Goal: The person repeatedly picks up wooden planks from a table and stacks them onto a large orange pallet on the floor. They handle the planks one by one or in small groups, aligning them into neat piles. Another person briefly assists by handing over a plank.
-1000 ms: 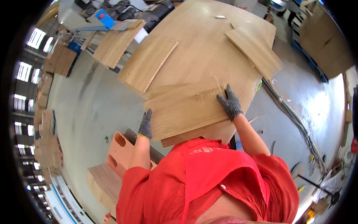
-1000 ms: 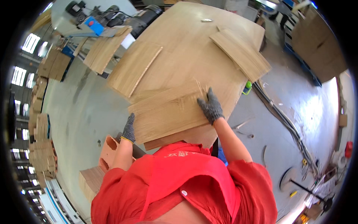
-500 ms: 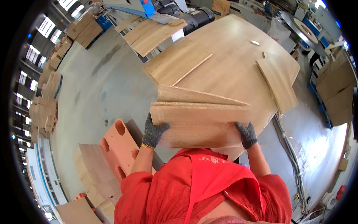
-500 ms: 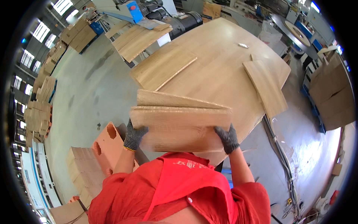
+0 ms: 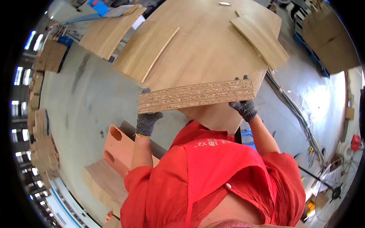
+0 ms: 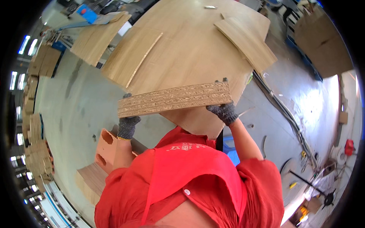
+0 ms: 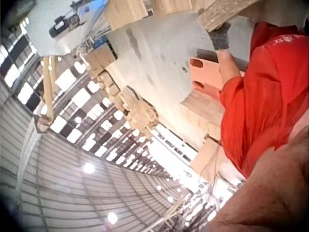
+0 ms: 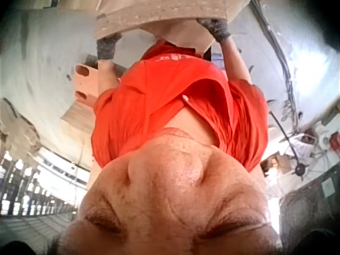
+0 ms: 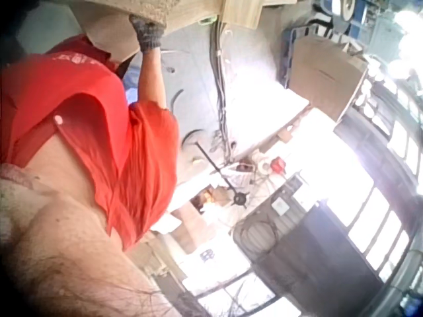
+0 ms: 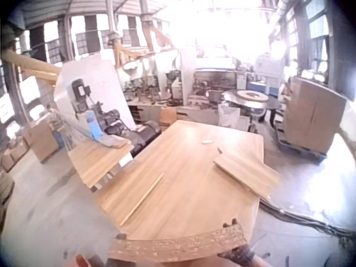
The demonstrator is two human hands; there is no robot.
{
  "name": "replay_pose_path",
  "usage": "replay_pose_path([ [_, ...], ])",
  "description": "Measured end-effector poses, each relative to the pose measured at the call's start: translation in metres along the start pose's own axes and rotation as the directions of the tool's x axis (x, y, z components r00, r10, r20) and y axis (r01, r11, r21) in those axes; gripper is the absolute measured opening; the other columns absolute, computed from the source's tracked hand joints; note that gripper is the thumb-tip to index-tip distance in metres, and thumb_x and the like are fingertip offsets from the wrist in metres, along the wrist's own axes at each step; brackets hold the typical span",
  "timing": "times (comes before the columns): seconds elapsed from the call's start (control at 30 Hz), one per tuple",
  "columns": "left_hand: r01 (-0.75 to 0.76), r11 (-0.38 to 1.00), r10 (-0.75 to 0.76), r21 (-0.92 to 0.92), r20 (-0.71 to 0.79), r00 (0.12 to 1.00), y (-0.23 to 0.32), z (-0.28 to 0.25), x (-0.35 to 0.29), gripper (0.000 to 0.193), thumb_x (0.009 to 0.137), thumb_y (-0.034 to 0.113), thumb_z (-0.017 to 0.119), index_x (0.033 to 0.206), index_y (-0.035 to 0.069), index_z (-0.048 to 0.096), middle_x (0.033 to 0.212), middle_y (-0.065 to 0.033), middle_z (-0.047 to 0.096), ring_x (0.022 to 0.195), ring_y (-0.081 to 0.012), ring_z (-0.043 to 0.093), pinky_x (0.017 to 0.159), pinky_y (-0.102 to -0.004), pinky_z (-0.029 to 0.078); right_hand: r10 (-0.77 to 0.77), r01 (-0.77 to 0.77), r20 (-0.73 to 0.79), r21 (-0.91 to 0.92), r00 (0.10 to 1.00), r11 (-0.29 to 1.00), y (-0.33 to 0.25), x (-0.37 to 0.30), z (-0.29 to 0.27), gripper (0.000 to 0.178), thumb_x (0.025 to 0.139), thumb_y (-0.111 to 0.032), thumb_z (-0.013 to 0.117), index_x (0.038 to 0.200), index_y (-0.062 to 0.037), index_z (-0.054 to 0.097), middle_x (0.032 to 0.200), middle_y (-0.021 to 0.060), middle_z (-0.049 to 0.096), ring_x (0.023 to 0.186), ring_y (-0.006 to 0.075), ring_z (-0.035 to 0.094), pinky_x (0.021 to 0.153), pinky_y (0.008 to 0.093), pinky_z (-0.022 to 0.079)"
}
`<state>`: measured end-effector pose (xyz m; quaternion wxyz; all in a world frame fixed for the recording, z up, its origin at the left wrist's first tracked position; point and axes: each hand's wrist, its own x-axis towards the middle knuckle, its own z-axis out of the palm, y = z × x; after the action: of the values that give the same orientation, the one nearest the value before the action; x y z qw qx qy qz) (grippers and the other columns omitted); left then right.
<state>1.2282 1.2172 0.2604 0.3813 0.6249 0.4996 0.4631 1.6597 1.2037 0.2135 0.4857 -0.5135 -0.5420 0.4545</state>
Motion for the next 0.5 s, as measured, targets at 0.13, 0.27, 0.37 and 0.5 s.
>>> replay_pose_path([
  [0.13, -0.101, 0.995, 0.099, 0.022, 0.080, 0.992, -0.040, -0.016, -0.003, 0.115, 0.060, 0.037, 0.091, 0.148, 0.003, 0.026, 0.150, -0.0122, 0.036, 0.137, -0.0245, 0.036, 0.114, -0.0402, 0.030, 0.088, -0.076, 0.031, -0.281, 0.996, 0.957, 0.017, 0.001, -0.002, 0.066, 0.070, -0.031, 0.087, 0.122, -0.0022, 0.059, 0.118, 0.0137, 0.065, 0.116, 0.0248, 0.057, 0.100, 0.0381, 0.044],
  [0.27, -0.301, 0.573, 0.124, 0.762, 0.283, 0.951, -0.090, -0.024, 0.001, 0.091, 0.080, 0.044, 0.074, 0.147, 0.004, 0.028, 0.145, -0.0134, 0.042, 0.133, -0.0278, 0.040, 0.111, -0.0414, 0.033, 0.031, 0.015, 0.114, -0.387, 0.993, 0.922, 0.016, 0.008, 0.001, 0.073, 0.066, -0.039, 0.088, 0.123, -0.0027, 0.059, 0.122, 0.0159, 0.063, 0.118, 0.0299, 0.056, 0.103, 0.0405, 0.042],
  [0.37, 0.319, 0.932, -0.356, -0.169, -0.276, 0.893, -0.090, -0.021, -0.004, 0.081, 0.089, 0.055, 0.056, 0.147, 0.005, 0.028, 0.143, -0.0125, 0.043, 0.130, -0.0287, 0.042, 0.110, -0.0419, 0.034, -0.024, 0.031, 0.023, -0.395, 0.999, 0.918, -0.011, 0.008, 0.006, 0.095, 0.063, -0.045, 0.087, 0.137, -0.0007, 0.047, 0.123, 0.0222, 0.060, 0.119, 0.0358, 0.054, 0.105, 0.0423, 0.039],
  [0.5, 0.441, 0.744, -0.588, -0.502, -0.179, 0.789, -0.039, -0.014, -0.032, 0.080, 0.092, 0.071, 0.034, 0.146, 0.011, 0.033, 0.143, -0.0090, 0.043, 0.130, -0.0276, 0.041, 0.108, -0.0411, 0.035, -0.102, 0.091, -0.003, -0.433, 0.995, 0.897, -0.080, -0.011, 0.022, 0.107, 0.065, -0.052, 0.083, 0.145, 0.0006, 0.035, 0.121, 0.0282, 0.058, 0.114, 0.0426, 0.054, 0.100, 0.0456, 0.041],
])
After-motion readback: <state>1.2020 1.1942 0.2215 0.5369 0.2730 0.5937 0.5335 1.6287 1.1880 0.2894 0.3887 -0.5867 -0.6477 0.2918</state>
